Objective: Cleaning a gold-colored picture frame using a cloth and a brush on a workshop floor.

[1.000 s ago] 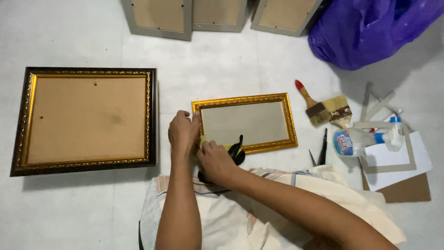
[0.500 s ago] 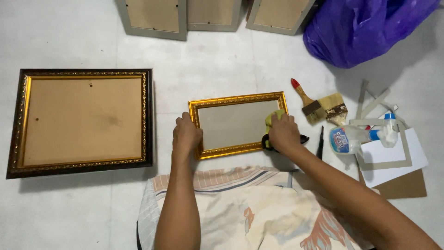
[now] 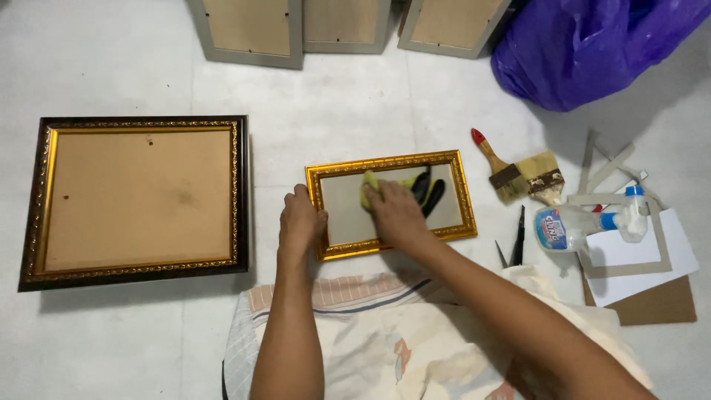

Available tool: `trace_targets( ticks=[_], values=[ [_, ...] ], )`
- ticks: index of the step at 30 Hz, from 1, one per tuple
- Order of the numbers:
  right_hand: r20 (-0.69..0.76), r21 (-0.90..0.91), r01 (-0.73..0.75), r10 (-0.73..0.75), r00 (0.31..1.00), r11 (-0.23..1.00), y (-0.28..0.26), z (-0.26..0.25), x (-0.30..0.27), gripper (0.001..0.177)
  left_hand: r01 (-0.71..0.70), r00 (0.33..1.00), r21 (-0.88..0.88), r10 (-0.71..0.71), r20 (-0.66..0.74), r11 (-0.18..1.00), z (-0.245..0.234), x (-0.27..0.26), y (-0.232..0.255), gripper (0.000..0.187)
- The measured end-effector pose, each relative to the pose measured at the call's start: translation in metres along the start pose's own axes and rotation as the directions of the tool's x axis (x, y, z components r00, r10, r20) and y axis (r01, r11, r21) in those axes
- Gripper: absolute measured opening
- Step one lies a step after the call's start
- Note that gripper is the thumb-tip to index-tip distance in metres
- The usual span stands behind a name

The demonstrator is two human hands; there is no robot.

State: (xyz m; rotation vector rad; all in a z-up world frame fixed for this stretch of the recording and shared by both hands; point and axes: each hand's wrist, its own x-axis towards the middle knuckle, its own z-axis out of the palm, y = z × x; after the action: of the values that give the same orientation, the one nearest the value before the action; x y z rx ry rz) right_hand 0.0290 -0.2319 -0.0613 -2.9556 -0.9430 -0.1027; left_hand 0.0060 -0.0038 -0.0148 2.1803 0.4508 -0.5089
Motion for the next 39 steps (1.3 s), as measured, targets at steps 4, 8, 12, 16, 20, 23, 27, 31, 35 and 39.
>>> trace_targets(
  ticks=[4,8,12,16,20,23,27,31,35,39],
  values=[
    [0.101,-0.132,-0.179,0.193,0.976,0.975,0.077,-0.001,-0.020,0.044,0.033,0.999,-0.015,-0.033,0.001,0.999,0.001,-0.002,0.002,0.048],
    [0.184,-0.253,-0.322,0.372,0.910,0.912,0.120,0.014,-0.033,0.053,0.057,0.998,-0.024,-0.057,-0.008,0.998,0.003,0.000,0.000,0.045],
    [0.056,-0.108,-0.229,0.236,0.970,0.967,0.093,0.041,-0.019,0.054,0.070,0.997,-0.077,-0.072,-0.023,0.995,0.003,0.004,-0.001,0.042],
    [0.024,-0.041,-0.083,0.084,0.996,0.996,0.014,0.028,0.013,0.058,0.068,0.997,-0.078,-0.070,-0.029,0.995,0.002,0.007,-0.006,0.045],
    [-0.061,0.011,0.108,-0.107,0.992,0.994,-0.036,0.020,0.048,0.052,0.071,0.997,-0.046,-0.072,-0.036,0.996,-0.003,0.003,0.001,0.045],
    [-0.010,-0.002,0.125,-0.125,0.992,0.992,-0.046,0.019,0.067,0.051,0.058,0.998,-0.027,-0.059,-0.034,0.998,-0.004,0.003,-0.001,0.045],
    [0.107,0.000,0.103,-0.102,0.989,0.995,-0.041,0.014,0.067,0.054,0.016,0.999,-0.015,-0.017,-0.047,1.000,-0.005,0.001,-0.002,0.041],
    [0.120,-0.072,0.168,-0.159,0.980,0.983,-0.049,-0.001,0.044,0.056,0.005,0.999,-0.034,-0.006,-0.039,0.999,-0.003,-0.002,0.001,0.043],
    [0.174,-0.020,0.189,-0.183,0.968,0.982,-0.062,-0.014,0.013,0.049,0.043,0.999,0.002,-0.043,-0.030,0.999,0.004,0.005,-0.004,0.042],
    [0.168,0.027,0.237,-0.238,0.957,0.971,-0.068,-0.016,-0.011,0.041,0.136,0.990,-0.085,-0.139,-0.030,0.987,0.001,0.007,-0.003,0.047]
  ],
)
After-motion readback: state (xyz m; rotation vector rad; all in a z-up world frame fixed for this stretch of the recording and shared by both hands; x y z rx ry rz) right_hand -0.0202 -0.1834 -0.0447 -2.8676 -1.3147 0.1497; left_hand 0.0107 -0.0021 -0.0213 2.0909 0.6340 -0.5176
